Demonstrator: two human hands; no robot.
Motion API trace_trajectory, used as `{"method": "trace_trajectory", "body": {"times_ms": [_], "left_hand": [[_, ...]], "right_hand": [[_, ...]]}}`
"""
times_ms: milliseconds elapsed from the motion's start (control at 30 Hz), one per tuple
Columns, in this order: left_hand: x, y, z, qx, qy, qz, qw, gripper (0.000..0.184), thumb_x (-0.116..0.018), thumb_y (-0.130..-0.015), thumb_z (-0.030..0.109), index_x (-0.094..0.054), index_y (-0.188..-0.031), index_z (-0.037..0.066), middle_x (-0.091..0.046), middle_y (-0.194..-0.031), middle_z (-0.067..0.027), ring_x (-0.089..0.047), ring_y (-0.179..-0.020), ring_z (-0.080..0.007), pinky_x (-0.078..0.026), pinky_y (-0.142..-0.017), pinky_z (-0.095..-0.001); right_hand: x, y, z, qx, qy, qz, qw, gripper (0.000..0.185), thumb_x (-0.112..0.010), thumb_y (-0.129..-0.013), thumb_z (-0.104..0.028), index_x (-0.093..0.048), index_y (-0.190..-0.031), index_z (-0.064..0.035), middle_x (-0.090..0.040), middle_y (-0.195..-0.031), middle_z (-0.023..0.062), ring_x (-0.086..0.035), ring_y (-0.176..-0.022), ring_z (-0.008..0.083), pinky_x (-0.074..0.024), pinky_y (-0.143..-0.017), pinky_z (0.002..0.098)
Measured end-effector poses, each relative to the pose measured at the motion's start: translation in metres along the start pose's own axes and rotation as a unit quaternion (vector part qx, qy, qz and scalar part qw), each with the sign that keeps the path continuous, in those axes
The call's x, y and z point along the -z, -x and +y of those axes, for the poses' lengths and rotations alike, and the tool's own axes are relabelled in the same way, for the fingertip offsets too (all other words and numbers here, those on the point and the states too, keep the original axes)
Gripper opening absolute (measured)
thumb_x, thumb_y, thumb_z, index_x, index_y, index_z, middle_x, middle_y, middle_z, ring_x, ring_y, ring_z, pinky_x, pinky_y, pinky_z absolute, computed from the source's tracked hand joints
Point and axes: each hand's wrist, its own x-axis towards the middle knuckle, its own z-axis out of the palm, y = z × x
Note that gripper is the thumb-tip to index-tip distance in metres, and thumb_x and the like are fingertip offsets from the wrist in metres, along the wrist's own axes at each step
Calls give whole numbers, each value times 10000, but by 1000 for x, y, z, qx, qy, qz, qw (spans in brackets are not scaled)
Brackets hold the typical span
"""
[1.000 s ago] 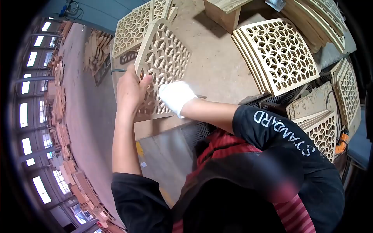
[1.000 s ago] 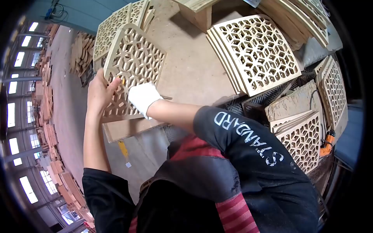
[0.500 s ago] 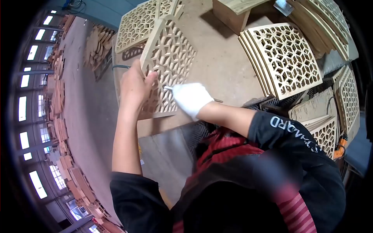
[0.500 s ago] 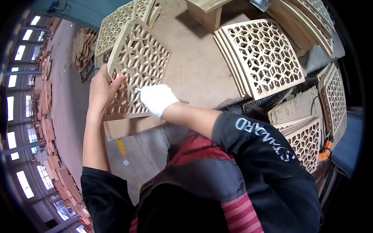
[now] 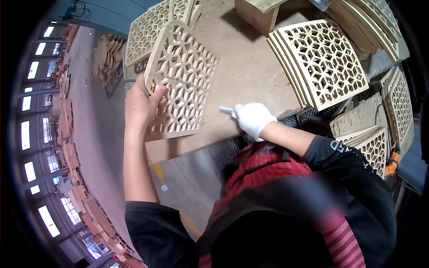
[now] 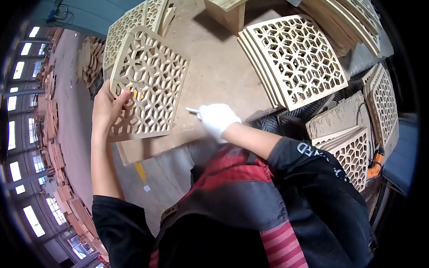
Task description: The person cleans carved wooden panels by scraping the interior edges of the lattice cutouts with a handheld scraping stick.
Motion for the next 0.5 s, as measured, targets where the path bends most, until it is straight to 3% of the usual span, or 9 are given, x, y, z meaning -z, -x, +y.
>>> {"method": "trace_trajectory", "body": {"times_ms": [133,233,400,467,500], "left_hand": [[-2,-2,-3,-1,22,-2,1000,303,-715,-828,188,-604,-1054,18,-714,-858,-134,-693,-800,-261,-507,-747,-360],[-5,-4,-11,-57,-15,23,998,248,-693,-861,153,-593,-1023,-5,-704,-787,-80,-628,-640,-113,-500,-608,-283],[-4,-2,-6,-32,-36,18,999,279,-708,-850,172,-586,-1024,-9,-700,-777,-94,-641,-635,-149,-507,-623,-304],[-4,0,-3,-39,-39,21,998,291,-714,-844,184,-583,-1021,-6,-698,-771,-105,-650,-637,-167,-509,-628,-315],[-4,1,0,-44,-38,28,998,296,-716,-840,189,-582,-1019,-4,-696,-769,-110,-655,-641,-174,-509,-630,-320]], "right_hand": [[5,-33,-27,39,-30,21,999,206,-485,-911,-192,-621,-909,-38,-669,-817,196,-657,-750,358,-516,-679,452],[-4,-51,-40,52,-33,30,998,228,-470,-913,-188,-638,-876,-39,-677,-817,189,-665,-748,348,-529,-672,441],[-22,-86,-59,44,-41,12,998,227,-483,-892,-132,-680,-860,-27,-692,-815,177,-691,-732,318,-551,-644,436],[-3,-87,-72,104,55,-12,993,164,-543,-844,-73,-693,-867,-10,-697,-808,175,-705,-741,306,-561,-619,408],[2,-92,-83,18,-55,-50,997,141,-569,-828,-68,-691,-859,-6,-697,-813,175,-704,-735,302,-559,-610,394]]}}
